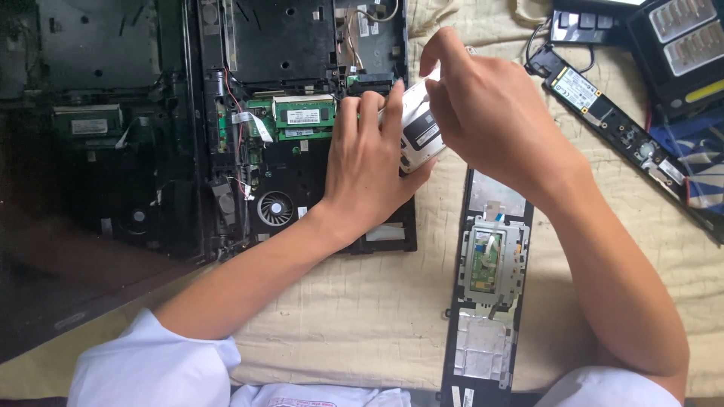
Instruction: Using a prying tool to remove a component from a mobile phone frame during disassembly.
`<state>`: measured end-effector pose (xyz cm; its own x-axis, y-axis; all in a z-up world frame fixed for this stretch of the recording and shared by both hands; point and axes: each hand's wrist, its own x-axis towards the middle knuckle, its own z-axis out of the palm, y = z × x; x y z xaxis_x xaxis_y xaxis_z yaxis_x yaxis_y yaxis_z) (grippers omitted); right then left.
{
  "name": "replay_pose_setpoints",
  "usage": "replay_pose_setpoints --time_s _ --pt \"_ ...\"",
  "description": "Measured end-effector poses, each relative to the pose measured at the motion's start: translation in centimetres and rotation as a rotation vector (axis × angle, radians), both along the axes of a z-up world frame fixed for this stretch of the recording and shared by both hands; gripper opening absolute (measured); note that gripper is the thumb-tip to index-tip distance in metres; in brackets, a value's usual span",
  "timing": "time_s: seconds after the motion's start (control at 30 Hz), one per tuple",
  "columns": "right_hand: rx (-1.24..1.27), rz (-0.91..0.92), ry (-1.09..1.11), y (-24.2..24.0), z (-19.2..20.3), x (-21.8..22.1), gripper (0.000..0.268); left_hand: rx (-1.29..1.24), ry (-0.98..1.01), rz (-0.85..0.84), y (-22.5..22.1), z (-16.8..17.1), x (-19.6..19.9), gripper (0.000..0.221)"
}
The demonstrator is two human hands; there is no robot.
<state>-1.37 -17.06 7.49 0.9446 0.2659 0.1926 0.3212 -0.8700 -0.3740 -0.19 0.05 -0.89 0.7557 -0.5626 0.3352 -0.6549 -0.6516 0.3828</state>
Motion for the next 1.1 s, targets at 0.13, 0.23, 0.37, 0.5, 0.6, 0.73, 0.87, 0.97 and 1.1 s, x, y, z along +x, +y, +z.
replay_pose_setpoints --time_s 0.13,0.23,0.37,0.5,0.6,0.73,0.87,0.97,1.1 --pt "-0.044 -0.043 0.011 0.0 -0.6 0.5 0.023 -0.002 -0.004 -0.008 0.0 0.3 0.1 0.089" --pt "0.037 -0.029 -0.013 0.0 -0.8 0.4 0.024 0.028 -0.006 -0.016 -0.1 0.3 0.0 0.087" --pt "0.046 -0.054 -0.046 0.2 -1.2 0.4 0.020 0.022 -0.008 -0.009 -0.1 0.3 -0.1 0.088" --pt "0.098 -0.066 -0.060 0.1 -1.5 0.4 0.020 0.021 -0.004 0.003 -0.1 0.3 -0.2 0.090" --pt "0.151 -0.066 -0.032 -0.1 -0.7 0.1 0.022 0.052 -0.017 0.002 -0.2 0.2 -0.1 0.091" --pt "0.184 -0.046 0.047 -0.4 0.1 0.0 0.020 0.047 -0.023 -0.006 -0.3 0.4 0.0 0.089" --pt "0.116 -0.006 0.033 -0.9 -0.5 0.2 0.023 0.072 -0.018 0.015 -0.3 0.4 -0.4 0.091" --pt "0.090 0.001 -0.004 -1.0 -0.8 0.3 0.024 0.070 -0.014 0.004 -0.4 0.6 -0.4 0.091" --pt "0.078 0.001 -0.062 -0.5 -1.1 0.1 0.025 0.099 -0.026 -0.007 -0.2 0.2 -0.4 0.096"
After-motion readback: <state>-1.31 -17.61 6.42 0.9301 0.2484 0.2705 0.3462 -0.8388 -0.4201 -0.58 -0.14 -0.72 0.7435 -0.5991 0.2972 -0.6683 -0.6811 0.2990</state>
